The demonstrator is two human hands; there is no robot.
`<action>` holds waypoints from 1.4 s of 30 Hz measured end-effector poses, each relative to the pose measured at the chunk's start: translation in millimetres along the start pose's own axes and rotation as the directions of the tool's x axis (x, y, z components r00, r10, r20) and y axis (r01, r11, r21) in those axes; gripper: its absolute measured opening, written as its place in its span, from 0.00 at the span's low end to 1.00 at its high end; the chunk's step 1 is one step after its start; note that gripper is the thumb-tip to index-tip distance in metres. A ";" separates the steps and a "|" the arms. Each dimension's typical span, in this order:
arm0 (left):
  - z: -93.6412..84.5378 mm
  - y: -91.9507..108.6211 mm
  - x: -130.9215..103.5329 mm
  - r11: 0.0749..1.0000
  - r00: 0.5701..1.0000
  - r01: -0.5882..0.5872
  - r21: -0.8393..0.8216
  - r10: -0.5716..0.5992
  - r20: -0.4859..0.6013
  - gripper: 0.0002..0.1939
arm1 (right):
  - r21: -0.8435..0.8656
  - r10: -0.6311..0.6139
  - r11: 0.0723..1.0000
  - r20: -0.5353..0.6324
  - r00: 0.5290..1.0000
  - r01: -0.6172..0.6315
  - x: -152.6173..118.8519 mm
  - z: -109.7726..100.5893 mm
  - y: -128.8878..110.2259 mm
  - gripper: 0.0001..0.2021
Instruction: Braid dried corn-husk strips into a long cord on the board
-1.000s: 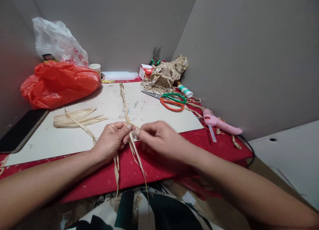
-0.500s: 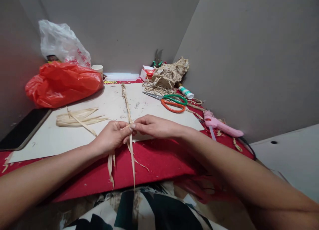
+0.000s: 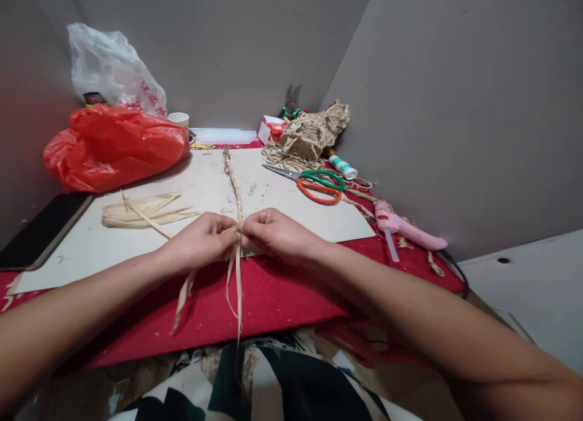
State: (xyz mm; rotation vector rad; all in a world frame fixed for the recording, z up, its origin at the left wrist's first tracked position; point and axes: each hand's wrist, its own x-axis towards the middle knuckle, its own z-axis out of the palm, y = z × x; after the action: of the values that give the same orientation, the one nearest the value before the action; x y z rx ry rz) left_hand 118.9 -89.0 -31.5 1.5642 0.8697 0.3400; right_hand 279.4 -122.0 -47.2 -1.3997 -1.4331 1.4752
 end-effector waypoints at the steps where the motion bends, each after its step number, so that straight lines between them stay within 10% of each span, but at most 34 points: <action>1: 0.9 1.4 -2.0 1.000 1.000 0.019 -0.021 -0.019 0.014 0.09 | 0.047 0.007 0.999 -0.034 0.999 -0.006 -1.1 3.5 2.3 0.11; 11: 25.0 -9.5 -15.0 0.997 1.000 -0.022 -0.068 0.023 0.014 0.14 | 0.571 0.133 0.809 0.053 0.990 -0.139 -12.6 18.6 5.5 0.14; 23: 15.1 5.8 -14.8 0.995 0.989 0.092 -0.031 -0.087 0.122 0.12 | 0.576 0.114 0.804 0.095 0.989 -0.147 -11.4 14.5 15.4 0.07; 29: -2.0 1.5 2.5 0.999 0.982 -0.031 -0.028 0.025 -0.185 0.13 | 0.575 0.102 0.801 0.138 0.985 -0.164 -13.2 4.8 12.8 0.08; 35: 10.9 -3.3 3.0 0.926 0.991 0.130 -0.355 -0.122 0.047 0.06 | 0.518 0.093 0.837 0.184 0.979 -0.177 -9.9 -1.3 13.6 0.11; 42: 5.0 -6.2 5.8 0.979 0.991 0.119 -0.164 -0.107 0.079 0.04 | 0.350 0.068 0.925 0.230 0.971 -0.148 -7.1 -11.9 14.9 0.13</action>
State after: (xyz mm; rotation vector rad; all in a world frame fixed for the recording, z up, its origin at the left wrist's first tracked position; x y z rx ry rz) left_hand 124.1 -88.8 -39.9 1.3568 0.8496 0.2689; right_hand 295.7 -128.4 -57.7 -1.1281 -1.1362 1.9007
